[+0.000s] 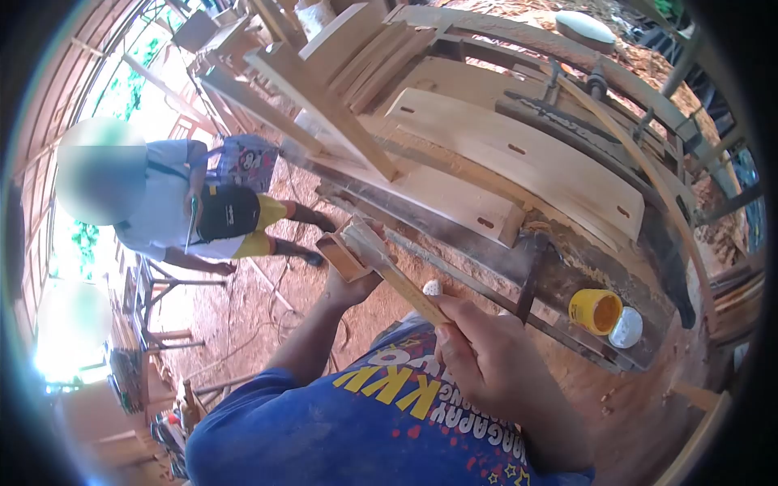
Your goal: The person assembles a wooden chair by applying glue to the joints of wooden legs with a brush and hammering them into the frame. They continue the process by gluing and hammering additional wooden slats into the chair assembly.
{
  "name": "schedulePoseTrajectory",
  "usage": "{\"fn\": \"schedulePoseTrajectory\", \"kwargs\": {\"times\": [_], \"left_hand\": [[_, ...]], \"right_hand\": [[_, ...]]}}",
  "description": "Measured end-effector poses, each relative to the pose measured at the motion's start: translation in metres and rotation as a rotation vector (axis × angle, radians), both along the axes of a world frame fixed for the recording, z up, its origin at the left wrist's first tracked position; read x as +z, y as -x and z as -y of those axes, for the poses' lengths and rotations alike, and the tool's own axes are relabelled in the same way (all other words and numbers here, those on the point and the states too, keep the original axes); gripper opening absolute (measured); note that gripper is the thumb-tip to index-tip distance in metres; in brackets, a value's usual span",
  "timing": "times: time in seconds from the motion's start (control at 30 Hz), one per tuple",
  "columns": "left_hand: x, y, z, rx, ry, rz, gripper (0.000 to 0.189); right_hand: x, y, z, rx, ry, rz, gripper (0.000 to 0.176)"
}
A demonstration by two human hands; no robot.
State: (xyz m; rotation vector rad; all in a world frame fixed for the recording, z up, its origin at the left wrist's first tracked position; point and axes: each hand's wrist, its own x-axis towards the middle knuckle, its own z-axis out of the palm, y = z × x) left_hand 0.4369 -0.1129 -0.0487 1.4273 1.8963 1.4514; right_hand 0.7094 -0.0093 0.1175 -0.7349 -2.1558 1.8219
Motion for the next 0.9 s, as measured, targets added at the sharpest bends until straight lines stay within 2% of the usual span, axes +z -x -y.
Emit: {"fn": "schedulePoseTrajectory", "kwargs": {"times": [0.07,0.17,0.27,0.37,0.47,0.57,0.67,0.77,0.8,0.83,0.87,0.9], "left_hand": [[-0.002,0.002,0.005,0.066,-0.001,0.005,0.056],[0.003,0.002,0.013,0.164,-0.03,0.031,0.057],[0.018,0.004,0.018,0.177,-0.027,-0.011,0.059],[0.009,0.012,0.026,0.16,-0.098,-0.095,0.059],[0.007,0.007,0.032,0.212,0.003,0.039,0.057],[-0.002,0.007,0.04,0.2,0.028,-0.041,0.06],[0.009,-0.004,0.037,0.218,0.099,0.108,0.065],[-0.023,0.005,0.044,0.195,0.08,0.123,0.07],[-0.011,-0.002,0.044,0.271,0.203,0.209,0.066],[-0.01,0.001,0.044,0.234,0.221,0.103,0.063],[-0.052,0.018,0.056,0.243,0.153,-0.073,0.059],[-0.038,0.011,0.051,0.221,0.177,0.088,0.057]], "right_hand": [[-0.004,0.007,0.004,0.02,-0.054,-0.012,0.03],[-0.002,0.014,0.005,0.061,-0.329,-0.07,0.031],[0.009,0.018,0.007,0.07,-0.468,-0.091,0.032],[0.018,0.017,0.001,0.103,-0.366,-0.07,0.032],[0.012,0.028,-0.003,0.082,-0.311,-0.019,0.032],[0.003,0.039,0.002,0.143,-0.362,-0.091,0.032],[0.001,0.043,0.008,0.116,-0.438,-0.152,0.033],[0.018,0.034,-0.005,0.221,-0.329,-0.034,0.045],[0.017,0.032,-0.007,0.183,-0.357,-0.06,0.045],[0.012,0.032,-0.008,0.139,-0.39,-0.078,0.044],[0.006,0.029,-0.008,0.088,-0.425,-0.09,0.044],[0.0,0.026,-0.004,0.084,-0.409,-0.097,0.042]]}}
